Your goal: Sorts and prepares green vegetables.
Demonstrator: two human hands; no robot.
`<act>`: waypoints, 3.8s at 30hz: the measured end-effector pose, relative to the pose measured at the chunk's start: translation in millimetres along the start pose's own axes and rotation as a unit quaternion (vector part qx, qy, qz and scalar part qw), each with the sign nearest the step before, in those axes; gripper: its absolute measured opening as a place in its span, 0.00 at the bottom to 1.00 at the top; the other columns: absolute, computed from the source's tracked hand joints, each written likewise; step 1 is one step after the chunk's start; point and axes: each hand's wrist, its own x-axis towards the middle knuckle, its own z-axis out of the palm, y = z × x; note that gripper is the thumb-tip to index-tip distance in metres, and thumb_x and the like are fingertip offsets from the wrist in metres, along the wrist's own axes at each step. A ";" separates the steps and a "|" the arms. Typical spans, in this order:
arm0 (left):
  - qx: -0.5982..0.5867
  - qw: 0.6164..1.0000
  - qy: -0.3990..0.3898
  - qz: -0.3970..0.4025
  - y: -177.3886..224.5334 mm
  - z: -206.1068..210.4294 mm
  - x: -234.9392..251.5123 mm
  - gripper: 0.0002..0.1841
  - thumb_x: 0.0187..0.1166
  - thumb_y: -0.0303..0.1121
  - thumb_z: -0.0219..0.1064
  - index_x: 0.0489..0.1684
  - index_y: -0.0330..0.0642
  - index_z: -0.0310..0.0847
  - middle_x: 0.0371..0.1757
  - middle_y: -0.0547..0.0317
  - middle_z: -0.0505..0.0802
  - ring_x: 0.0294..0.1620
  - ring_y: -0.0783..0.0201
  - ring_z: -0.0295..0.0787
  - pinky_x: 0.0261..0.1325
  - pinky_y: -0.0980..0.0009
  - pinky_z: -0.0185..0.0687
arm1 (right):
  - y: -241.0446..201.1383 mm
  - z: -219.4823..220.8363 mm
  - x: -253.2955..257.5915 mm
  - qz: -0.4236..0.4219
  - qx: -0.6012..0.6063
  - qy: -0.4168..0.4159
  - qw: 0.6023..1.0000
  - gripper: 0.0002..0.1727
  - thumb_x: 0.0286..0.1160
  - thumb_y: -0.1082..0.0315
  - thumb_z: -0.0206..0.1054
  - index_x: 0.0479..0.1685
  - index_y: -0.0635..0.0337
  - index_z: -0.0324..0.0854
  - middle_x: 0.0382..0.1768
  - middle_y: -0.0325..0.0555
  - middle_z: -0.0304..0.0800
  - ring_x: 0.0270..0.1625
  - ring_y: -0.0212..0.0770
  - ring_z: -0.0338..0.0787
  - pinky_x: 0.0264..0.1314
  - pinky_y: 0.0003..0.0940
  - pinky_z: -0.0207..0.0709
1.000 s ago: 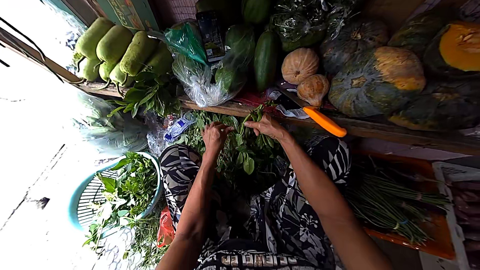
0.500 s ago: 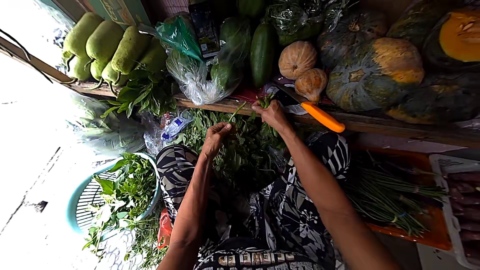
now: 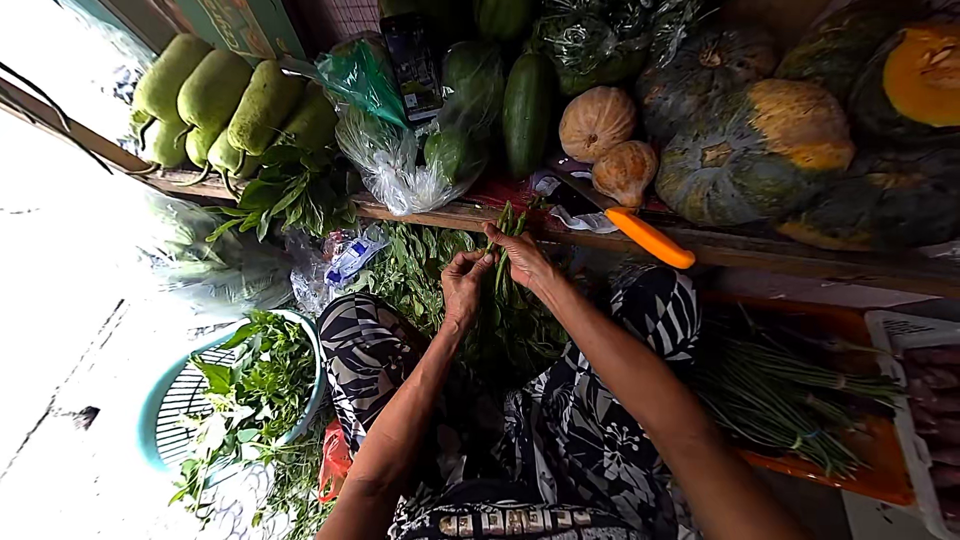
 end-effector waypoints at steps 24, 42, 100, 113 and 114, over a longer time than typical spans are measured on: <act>0.371 0.862 -0.342 0.043 73.2 -25.3 64.3 0.38 0.85 0.35 0.66 0.90 0.27 0.51 0.82 0.31 0.76 0.79 0.44 0.78 0.84 0.51 0.67 | -32.8 48.1 2.7 0.019 0.004 0.101 0.995 0.20 0.90 0.51 0.59 0.59 0.61 0.76 0.55 0.48 0.78 0.58 0.39 0.77 0.64 0.41 0.72; 0.216 0.907 -0.360 0.026 52.3 -14.9 67.9 0.23 0.82 0.31 0.65 0.74 0.33 0.70 0.62 0.43 0.89 0.63 0.58 0.86 0.70 0.56 0.79 | -17.0 32.3 -12.2 -0.161 -0.168 0.085 0.969 0.24 0.92 0.49 0.53 0.63 0.57 0.86 0.62 0.46 0.89 0.65 0.37 0.84 0.71 0.42 0.74; 0.659 0.688 -0.236 0.191 29.5 20.1 71.1 0.21 0.88 0.25 0.53 0.78 0.28 0.67 0.55 0.25 0.86 0.56 0.28 0.87 0.56 0.40 0.79 | -136.8 -8.7 -101.7 0.212 -0.759 -0.041 0.614 0.23 0.90 0.62 0.59 0.72 0.67 0.61 0.46 0.59 0.83 0.37 0.49 0.92 0.43 0.42 0.86; 0.658 0.689 -0.234 0.194 27.1 20.3 79.2 0.21 0.92 0.31 0.49 0.77 0.30 0.70 0.59 0.28 0.88 0.56 0.30 0.89 0.55 0.39 0.80 | -126.6 24.0 -63.0 0.227 -0.788 -0.034 0.571 0.28 0.85 0.69 0.62 0.80 0.70 0.58 0.57 0.65 0.84 0.52 0.56 0.93 0.52 0.49 0.85; 0.652 0.696 -0.234 0.188 26.3 19.3 74.7 0.21 0.92 0.32 0.50 0.79 0.31 0.68 0.60 0.28 0.87 0.56 0.30 0.89 0.54 0.38 0.80 | -125.6 20.1 -69.3 0.224 -0.784 -0.034 0.578 0.27 0.86 0.68 0.61 0.79 0.69 0.59 0.56 0.64 0.84 0.51 0.56 0.93 0.51 0.50 0.85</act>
